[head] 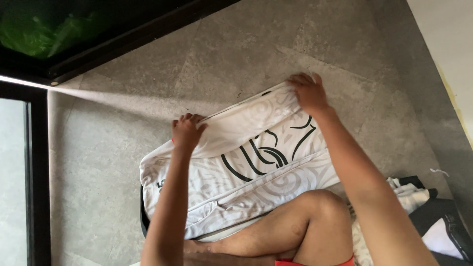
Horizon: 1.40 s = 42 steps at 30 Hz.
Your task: The person sits on the floor and folds a white t-shirt with a black graphic print. They smooth the fabric, fold the sleeves and sides inward, and then fold the shirt in half to create a neat rectangular bundle.
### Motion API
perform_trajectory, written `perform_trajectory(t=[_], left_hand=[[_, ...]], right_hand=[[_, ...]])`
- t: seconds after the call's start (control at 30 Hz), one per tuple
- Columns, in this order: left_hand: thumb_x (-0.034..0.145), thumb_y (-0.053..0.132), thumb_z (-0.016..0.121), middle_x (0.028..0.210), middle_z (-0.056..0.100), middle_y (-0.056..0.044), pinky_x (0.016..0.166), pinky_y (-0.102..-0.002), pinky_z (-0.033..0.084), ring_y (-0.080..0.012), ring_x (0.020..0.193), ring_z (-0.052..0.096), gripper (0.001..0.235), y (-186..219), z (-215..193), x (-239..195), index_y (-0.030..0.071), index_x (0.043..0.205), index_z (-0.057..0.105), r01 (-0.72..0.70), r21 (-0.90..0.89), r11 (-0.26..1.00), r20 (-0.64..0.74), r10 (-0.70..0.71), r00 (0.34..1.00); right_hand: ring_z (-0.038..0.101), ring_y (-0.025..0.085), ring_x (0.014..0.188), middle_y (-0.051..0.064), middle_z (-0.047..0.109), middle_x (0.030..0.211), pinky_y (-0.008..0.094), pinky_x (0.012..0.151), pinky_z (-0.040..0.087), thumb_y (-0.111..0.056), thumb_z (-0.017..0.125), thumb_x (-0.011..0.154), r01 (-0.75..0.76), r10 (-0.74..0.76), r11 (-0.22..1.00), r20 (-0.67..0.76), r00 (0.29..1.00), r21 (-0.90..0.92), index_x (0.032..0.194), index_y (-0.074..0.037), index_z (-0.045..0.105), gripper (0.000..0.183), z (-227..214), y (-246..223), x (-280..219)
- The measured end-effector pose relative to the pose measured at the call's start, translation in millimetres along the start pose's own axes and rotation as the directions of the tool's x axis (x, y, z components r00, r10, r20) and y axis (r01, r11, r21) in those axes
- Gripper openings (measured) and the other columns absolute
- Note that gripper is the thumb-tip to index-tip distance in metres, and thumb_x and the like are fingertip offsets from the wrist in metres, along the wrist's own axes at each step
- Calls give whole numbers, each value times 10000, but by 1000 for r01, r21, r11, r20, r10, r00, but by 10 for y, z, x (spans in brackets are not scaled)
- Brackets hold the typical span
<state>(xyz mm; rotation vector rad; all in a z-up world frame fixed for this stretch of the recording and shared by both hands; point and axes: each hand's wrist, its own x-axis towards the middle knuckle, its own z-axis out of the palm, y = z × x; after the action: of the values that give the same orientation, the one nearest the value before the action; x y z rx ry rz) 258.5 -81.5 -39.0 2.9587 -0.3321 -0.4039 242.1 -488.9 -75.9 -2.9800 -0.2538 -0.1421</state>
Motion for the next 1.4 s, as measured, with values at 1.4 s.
perform_trajectory(t=[1.4], left_hand=[[851,531,414,1470,224,-192,1015,-610,223,-372,1354,214,706,155,340,-1790,134,1420,281,63,29,998,-74,-61,995]], right_hand=[[271,338,1340,141,318,1440,485,1043,261,-481,525,739,228,-230,972,38,972,49,1391,-237,347,718,-69,-605,-1438]])
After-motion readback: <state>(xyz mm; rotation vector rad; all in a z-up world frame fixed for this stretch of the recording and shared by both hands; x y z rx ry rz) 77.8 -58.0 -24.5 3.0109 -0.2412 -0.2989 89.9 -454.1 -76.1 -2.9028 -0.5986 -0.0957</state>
